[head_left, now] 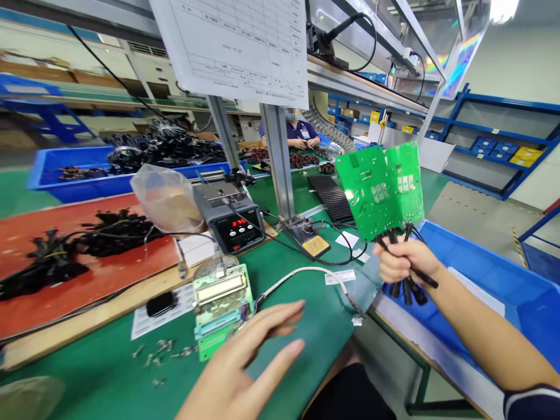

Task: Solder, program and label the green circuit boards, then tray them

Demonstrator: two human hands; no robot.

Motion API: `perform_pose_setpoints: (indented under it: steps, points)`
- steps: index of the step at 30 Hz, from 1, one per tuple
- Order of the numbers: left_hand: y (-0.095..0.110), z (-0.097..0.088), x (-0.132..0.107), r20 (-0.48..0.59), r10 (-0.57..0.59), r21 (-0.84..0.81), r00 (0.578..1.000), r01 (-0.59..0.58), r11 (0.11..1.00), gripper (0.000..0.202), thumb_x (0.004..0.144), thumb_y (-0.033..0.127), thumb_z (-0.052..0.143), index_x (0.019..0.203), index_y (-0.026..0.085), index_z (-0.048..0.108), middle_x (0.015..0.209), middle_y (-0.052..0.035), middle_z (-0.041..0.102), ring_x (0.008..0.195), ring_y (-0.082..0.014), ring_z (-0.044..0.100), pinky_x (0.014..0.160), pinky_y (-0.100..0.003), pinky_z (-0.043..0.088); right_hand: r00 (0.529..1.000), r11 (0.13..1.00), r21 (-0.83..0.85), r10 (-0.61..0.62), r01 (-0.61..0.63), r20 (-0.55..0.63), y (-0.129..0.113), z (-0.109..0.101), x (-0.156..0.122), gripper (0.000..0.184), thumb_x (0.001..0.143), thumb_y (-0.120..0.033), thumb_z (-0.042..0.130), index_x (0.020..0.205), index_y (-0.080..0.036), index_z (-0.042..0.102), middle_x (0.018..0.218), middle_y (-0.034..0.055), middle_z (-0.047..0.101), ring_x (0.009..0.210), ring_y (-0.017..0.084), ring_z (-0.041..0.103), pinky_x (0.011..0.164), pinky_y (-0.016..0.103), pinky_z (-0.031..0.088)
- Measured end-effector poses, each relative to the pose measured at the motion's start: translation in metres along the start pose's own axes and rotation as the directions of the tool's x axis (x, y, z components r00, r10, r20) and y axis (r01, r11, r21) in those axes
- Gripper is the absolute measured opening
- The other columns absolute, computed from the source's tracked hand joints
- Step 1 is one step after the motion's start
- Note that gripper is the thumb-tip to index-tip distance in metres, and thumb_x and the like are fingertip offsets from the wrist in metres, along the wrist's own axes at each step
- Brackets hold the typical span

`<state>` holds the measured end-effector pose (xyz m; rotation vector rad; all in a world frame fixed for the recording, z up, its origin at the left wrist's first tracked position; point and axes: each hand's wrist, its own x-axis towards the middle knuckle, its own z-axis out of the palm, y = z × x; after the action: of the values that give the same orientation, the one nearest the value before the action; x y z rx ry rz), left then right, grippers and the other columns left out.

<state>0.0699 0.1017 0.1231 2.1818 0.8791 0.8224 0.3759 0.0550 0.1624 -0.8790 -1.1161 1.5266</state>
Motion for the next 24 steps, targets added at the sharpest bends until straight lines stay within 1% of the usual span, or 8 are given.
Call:
perform_pose_setpoints:
  steps: [3, 6, 10, 15, 17, 19, 22, 24]
  points:
    - [0.033, 0.014, 0.020, 0.039, -0.131, -0.430, 0.991, 0.135, 0.893, 0.047, 0.077, 0.044, 0.057, 0.117, 0.020, 0.055, 0.108, -0.0089, 0.066, 0.094, -0.0218, 0.065, 0.084, -0.034, 0.055, 0.991, 0.994, 0.108, 0.014, -0.029, 0.131, 0.028, 0.036, -0.004, 0.025, 0.079, -0.037, 0.057, 0.091, -0.016, 0.062, 0.042, -0.0106, 0.027, 0.034, 0.005, 0.024, 0.041, 0.022, 0.026]
    - [0.048, 0.016, 0.024, -0.037, -0.211, -0.616, 0.977, 0.144, 0.774, 0.047, 0.072, 0.039, 0.062, 0.112, 0.016, 0.054, 0.100, -0.0082, 0.067, 0.085, -0.0181, 0.065, 0.079, -0.031, 0.055, 0.971, 0.981, 0.174, 0.040, -0.082, 0.234, 0.053, 0.062, -0.005, 0.027, 0.080, -0.038, 0.058, 0.093, -0.014, 0.063, 0.043, -0.0101, 0.030, 0.035, 0.005, 0.027, 0.041, 0.022, 0.025]
    - [0.039, 0.012, 0.001, -0.072, -0.348, -0.682, 0.935, 0.208, 0.701, 0.031, 0.069, 0.033, 0.067, 0.093, 0.016, 0.058, 0.076, -0.0005, 0.064, 0.067, -0.0112, 0.058, 0.064, -0.022, 0.050, 0.944, 0.967, 0.195, 0.095, -0.162, 0.316, 0.083, 0.085, -0.006, 0.030, 0.083, -0.036, 0.057, 0.099, -0.011, 0.062, 0.045, -0.0086, 0.037, 0.038, 0.005, 0.033, 0.043, 0.022, 0.028]
    - [0.016, 0.009, -0.044, -0.054, -0.534, -0.778, 0.844, 0.300, 0.552, 0.028, 0.069, 0.033, 0.069, 0.088, 0.016, 0.057, 0.066, 0.0037, 0.057, 0.057, -0.0078, 0.052, 0.055, -0.019, 0.044, 0.904, 0.968, -0.148, 0.243, -0.203, 0.350, 0.104, 0.097, -0.008, 0.037, 0.087, -0.043, 0.052, 0.105, -0.012, 0.062, 0.085, 0.0070, 0.064, 0.072, 0.013, 0.059, 0.068, 0.029, 0.044]
    - [0.006, 0.005, -0.064, -0.076, -0.606, -0.800, 0.792, 0.314, 0.511, 0.030, 0.067, 0.034, 0.072, 0.087, 0.016, 0.057, 0.062, 0.0057, 0.054, 0.055, -0.0067, 0.049, 0.053, -0.017, 0.042, 0.913, 0.945, -0.271, 0.265, -0.183, 0.311, 0.110, 0.097, -0.007, 0.038, 0.086, -0.042, 0.053, 0.113, -0.016, 0.059, 0.101, 0.0080, 0.063, 0.089, 0.016, 0.059, 0.082, 0.034, 0.044]
    - [-0.007, -0.001, -0.085, -0.115, -0.687, -0.819, 0.717, 0.323, 0.474, 0.034, 0.064, 0.036, 0.075, 0.085, 0.017, 0.056, 0.058, 0.0078, 0.050, 0.054, -0.0059, 0.048, 0.052, -0.016, 0.041, 0.947, 0.915, -0.369, 0.251, -0.164, 0.201, 0.120, 0.095, -0.005, 0.037, 0.086, -0.039, 0.056, 0.116, -0.019, 0.057, 0.100, 0.0065, 0.064, 0.092, 0.017, 0.058, 0.088, 0.036, 0.043]
    - [-0.031, -0.014, -0.117, -0.117, -0.779, -0.851, 0.616, 0.343, 0.399, 0.042, 0.060, 0.039, 0.079, 0.088, 0.018, 0.056, 0.065, 0.0069, 0.054, 0.057, -0.0054, 0.049, 0.053, -0.015, 0.042, 0.983, 0.945, -0.273, 0.185, -0.178, 0.001, 0.139, 0.093, -0.004, 0.029, 0.087, -0.036, 0.055, 0.110, -0.018, 0.057, 0.068, -0.0002, 0.062, 0.071, 0.013, 0.059, 0.080, 0.035, 0.048]
    - [-0.049, -0.021, -0.136, -0.068, -0.812, -0.860, 0.580, 0.379, 0.343, 0.046, 0.059, 0.040, 0.080, 0.092, 0.017, 0.057, 0.075, 0.0033, 0.060, 0.061, -0.0067, 0.052, 0.055, -0.016, 0.045, 0.981, 0.975, -0.107, 0.192, -0.194, -0.029, 0.152, 0.095, -0.006, 0.025, 0.088, -0.037, 0.053, 0.103, -0.017, 0.057, 0.047, -0.0079, 0.046, 0.048, 0.009, 0.048, 0.062, 0.030, 0.051]
